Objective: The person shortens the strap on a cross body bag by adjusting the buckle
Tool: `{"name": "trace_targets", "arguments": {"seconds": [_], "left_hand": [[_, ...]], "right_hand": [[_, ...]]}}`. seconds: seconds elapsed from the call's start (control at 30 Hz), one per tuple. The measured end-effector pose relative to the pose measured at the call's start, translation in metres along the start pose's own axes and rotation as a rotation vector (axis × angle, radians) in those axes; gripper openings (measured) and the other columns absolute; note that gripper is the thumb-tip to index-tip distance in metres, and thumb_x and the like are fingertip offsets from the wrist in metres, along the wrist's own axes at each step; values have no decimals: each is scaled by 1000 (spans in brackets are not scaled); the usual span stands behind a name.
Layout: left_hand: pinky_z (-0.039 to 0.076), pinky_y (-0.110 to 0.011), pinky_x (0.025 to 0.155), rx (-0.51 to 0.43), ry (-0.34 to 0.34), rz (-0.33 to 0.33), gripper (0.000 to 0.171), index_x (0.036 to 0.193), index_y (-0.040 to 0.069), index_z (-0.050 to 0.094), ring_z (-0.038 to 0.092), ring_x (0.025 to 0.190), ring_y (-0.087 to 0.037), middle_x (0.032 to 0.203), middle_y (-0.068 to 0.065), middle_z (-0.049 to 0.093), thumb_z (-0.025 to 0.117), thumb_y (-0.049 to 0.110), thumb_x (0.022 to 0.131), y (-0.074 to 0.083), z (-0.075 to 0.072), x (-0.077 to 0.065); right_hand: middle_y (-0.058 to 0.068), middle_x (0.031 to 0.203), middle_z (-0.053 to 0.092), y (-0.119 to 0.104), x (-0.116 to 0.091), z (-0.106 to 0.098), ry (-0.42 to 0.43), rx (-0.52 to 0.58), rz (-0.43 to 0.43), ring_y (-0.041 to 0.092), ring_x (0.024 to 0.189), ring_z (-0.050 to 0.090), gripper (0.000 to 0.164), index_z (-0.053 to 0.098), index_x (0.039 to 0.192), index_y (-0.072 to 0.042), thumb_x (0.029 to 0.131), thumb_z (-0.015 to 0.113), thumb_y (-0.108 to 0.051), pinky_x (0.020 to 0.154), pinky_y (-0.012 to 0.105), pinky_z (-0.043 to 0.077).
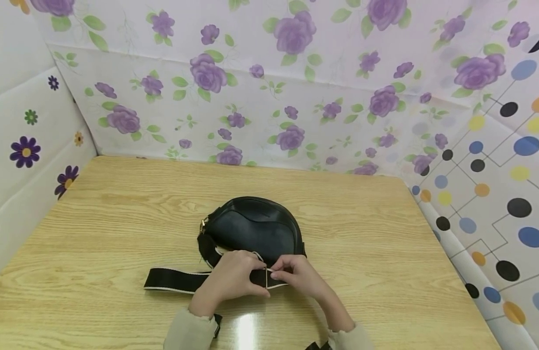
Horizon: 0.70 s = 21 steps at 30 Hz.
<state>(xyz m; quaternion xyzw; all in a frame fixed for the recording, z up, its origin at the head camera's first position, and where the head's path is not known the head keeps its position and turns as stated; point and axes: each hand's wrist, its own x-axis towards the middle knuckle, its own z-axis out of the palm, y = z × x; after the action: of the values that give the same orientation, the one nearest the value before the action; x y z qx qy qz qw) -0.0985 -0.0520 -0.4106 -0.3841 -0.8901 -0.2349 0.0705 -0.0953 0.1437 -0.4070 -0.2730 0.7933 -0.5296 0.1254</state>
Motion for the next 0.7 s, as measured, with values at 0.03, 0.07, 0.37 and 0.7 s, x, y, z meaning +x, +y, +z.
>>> {"name": "trace_targets", "arguments": {"seconds": [0.03, 0.07, 0.37, 0.7], "left_hand": [[46, -24, 60, -2, -3, -4, 45, 85, 11, 71, 58, 70, -10, 78, 5, 63, 77, 47, 58, 0, 0, 0], [46, -24, 60, -2, -6, -10, 46, 85, 11, 72, 58, 70, -10, 79, 5, 63, 77, 48, 58, 0, 1, 0], [46, -26, 64, -8, -38, -40, 44, 85, 12, 71, 58, 74, -10, 81, 5, 63, 76, 48, 60, 2, 1, -1], [46, -24, 61, -1, -2, 21, 43, 85, 10, 72, 58, 70, -9, 78, 5, 63, 76, 45, 61, -1, -3, -3]], "right_hand": [[15, 71, 60, -1, 0, 1, 3, -3, 0, 3, 58, 46, 7, 60, 78, 10, 80, 61, 3, 52, 17, 40], [15, 72, 60, -2, 0, 1, 8, -7, 1, 4, 59, 47, 6, 59, 78, 9, 80, 61, 3, 52, 17, 40], [14, 74, 60, -10, 2, 10, 67, -15, 67, 9, 65, 55, 9, 52, 81, 5, 80, 60, 6, 56, 18, 42], [10, 96, 62, 24, -5, 4, -9, 15, 36, 13, 81, 60, 19, 62, 100, -1, 84, 61, -10, 66, 26, 49]]}}
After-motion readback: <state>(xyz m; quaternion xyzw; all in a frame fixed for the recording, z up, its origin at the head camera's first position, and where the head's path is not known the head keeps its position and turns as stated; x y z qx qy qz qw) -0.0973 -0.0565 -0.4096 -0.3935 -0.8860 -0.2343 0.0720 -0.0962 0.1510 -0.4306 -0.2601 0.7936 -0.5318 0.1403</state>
